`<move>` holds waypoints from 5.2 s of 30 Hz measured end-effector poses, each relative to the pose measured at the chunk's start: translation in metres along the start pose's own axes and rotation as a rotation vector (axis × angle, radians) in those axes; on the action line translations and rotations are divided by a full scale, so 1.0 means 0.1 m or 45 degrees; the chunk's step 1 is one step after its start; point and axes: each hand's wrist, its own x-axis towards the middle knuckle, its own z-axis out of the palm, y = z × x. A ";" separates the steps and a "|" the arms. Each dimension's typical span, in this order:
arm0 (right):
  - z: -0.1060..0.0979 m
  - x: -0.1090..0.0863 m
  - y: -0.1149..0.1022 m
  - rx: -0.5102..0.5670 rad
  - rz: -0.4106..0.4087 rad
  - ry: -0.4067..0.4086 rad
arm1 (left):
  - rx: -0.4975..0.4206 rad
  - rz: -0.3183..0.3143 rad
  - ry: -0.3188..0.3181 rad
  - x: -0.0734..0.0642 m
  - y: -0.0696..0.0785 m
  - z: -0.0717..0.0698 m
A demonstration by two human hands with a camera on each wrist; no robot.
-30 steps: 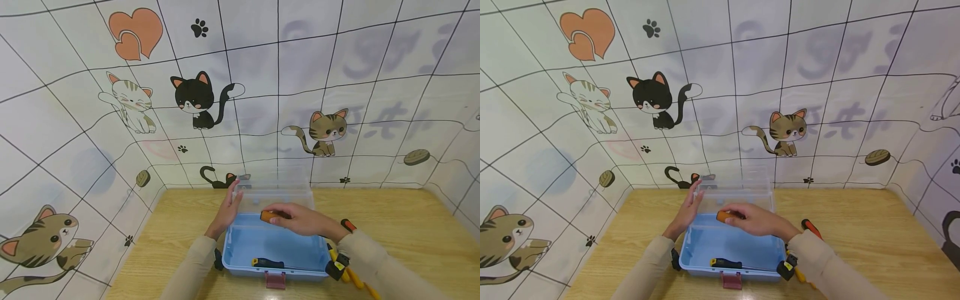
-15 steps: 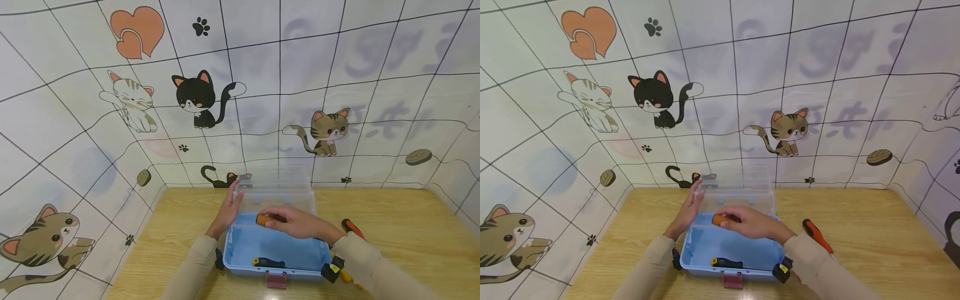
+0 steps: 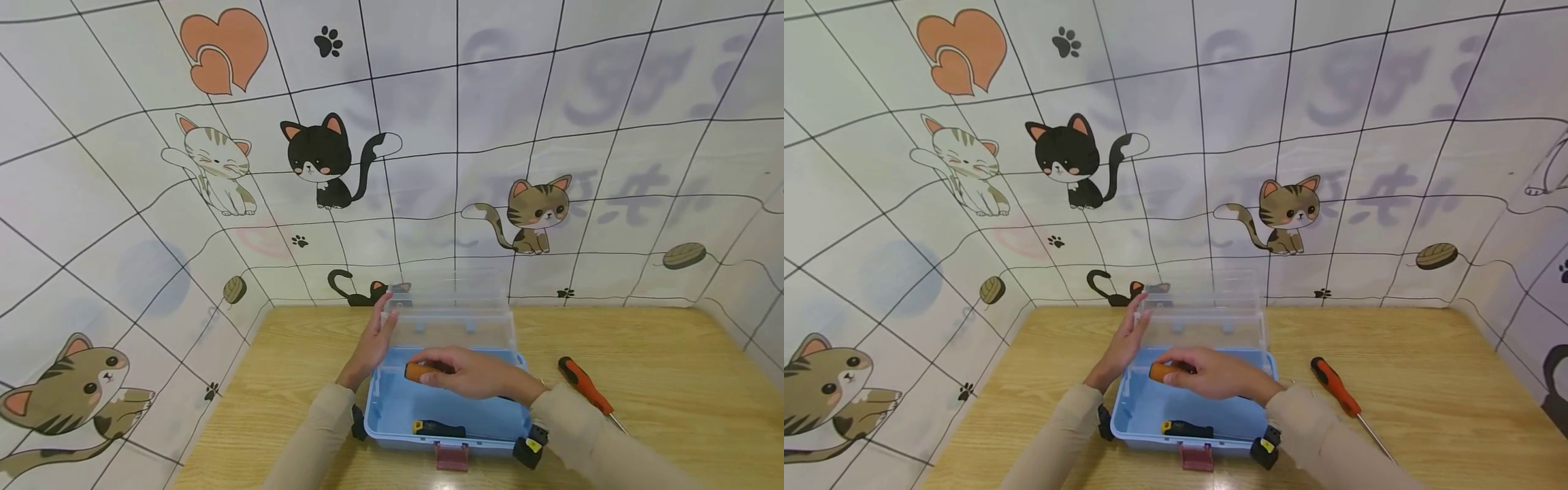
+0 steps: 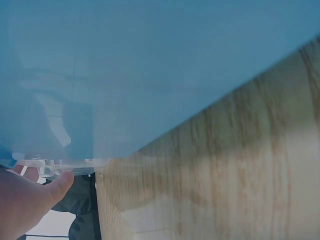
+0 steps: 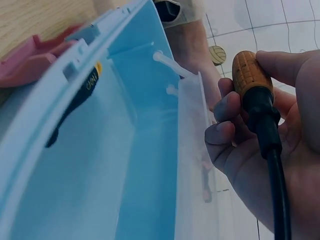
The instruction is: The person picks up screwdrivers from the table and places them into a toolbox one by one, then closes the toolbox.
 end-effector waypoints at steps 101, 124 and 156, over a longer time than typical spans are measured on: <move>0.38 0.07 0.52 -0.226 0.181 -0.180 | 0.014 -0.040 0.053 0.03 -0.09 0.02; 0.40 0.04 0.49 -0.165 0.189 -0.184 | -0.026 -0.058 0.022 0.00 0.02 0.00; 0.36 0.03 0.58 -0.117 0.191 -0.215 | 0.009 -0.078 0.045 0.04 -0.08 0.02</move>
